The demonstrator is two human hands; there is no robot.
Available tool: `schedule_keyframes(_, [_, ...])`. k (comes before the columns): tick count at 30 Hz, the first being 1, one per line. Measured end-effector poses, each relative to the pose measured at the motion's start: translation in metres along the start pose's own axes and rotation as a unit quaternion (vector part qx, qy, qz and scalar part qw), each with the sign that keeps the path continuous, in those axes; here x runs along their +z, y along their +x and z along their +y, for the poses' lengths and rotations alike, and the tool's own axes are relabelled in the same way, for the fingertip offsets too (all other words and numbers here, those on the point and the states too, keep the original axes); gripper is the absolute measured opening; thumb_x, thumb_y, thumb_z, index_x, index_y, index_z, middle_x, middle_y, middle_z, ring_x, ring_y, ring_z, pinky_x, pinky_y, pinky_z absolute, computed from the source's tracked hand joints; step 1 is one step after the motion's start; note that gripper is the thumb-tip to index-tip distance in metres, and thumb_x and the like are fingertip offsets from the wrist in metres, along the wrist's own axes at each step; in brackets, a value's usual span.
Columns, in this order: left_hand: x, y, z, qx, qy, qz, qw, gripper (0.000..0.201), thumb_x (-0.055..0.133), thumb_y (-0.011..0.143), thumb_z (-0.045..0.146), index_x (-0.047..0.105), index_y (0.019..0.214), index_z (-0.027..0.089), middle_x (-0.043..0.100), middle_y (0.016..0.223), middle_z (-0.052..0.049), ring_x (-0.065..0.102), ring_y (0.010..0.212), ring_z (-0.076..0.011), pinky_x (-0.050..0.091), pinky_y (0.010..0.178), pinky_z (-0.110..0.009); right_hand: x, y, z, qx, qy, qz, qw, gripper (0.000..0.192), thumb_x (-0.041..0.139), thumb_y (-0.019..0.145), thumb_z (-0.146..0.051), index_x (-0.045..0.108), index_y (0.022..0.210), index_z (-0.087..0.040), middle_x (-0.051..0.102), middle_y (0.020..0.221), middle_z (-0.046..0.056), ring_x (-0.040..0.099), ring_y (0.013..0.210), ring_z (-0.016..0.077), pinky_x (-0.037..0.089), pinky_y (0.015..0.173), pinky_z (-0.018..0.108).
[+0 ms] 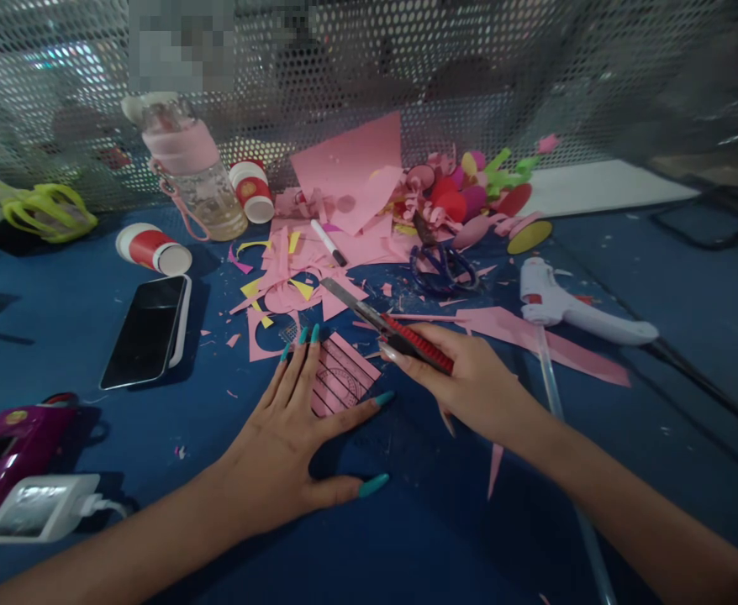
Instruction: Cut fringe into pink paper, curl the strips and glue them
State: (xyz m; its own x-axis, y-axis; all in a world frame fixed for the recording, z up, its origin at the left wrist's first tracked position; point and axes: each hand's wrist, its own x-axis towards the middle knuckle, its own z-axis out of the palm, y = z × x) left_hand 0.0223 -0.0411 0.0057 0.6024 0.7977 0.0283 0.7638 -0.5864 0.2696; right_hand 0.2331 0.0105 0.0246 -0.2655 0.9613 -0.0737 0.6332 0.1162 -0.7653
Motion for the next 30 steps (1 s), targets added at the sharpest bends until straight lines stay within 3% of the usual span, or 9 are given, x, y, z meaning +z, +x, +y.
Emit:
schedule_keyframes(16, [0.0012, -0.0006, -0.0003, 0.000, 0.008, 0.004, 1.000, 0.062, 0.046, 0.072, 0.061, 0.031, 0.129, 0.043, -0.012, 0.145, 0.006, 0.006, 0.129, -0.0404, 0.017, 0.099, -0.059, -0.0004, 0.0001, -0.0003, 0.003, 0.007, -0.001, 1.000, 0.034, 0.049, 0.080, -0.036, 0.057, 0.108, -0.019, 0.067, 0.072, 0.002, 0.056, 0.044, 0.0108, 0.040, 0.039, 0.020])
schedule_keyframes(26, [0.0000, -0.0005, 0.0002, -0.003, 0.001, -0.002, 1.000, 0.063, 0.044, 0.071, 0.063, 0.030, 0.129, 0.043, -0.020, 0.143, 0.006, 0.005, 0.129, -0.0403, 0.016, 0.099, -0.059, 0.0011, -0.0008, -0.0003, 0.020, 0.017, -0.011, 1.000, 0.036, 0.048, 0.081, -0.038, 0.054, 0.111, -0.019, 0.066, 0.070, 0.001, 0.044, 0.029, 0.0058, 0.035, 0.032, 0.020])
schedule_keyframes(30, [0.0003, -0.0003, -0.0006, 0.002, 0.001, -0.002, 1.000, 0.062, 0.045, 0.072, 0.062, 0.030, 0.129, 0.042, -0.021, 0.143, 0.005, 0.005, 0.129, -0.0399, 0.016, 0.099, -0.060, -0.0001, -0.0005, -0.0011, 0.012, 0.008, -0.008, 1.000, 0.034, 0.049, 0.081, -0.037, 0.057, 0.108, -0.019, 0.066, 0.070, 0.002, 0.049, 0.034, 0.0071, 0.035, 0.034, 0.019])
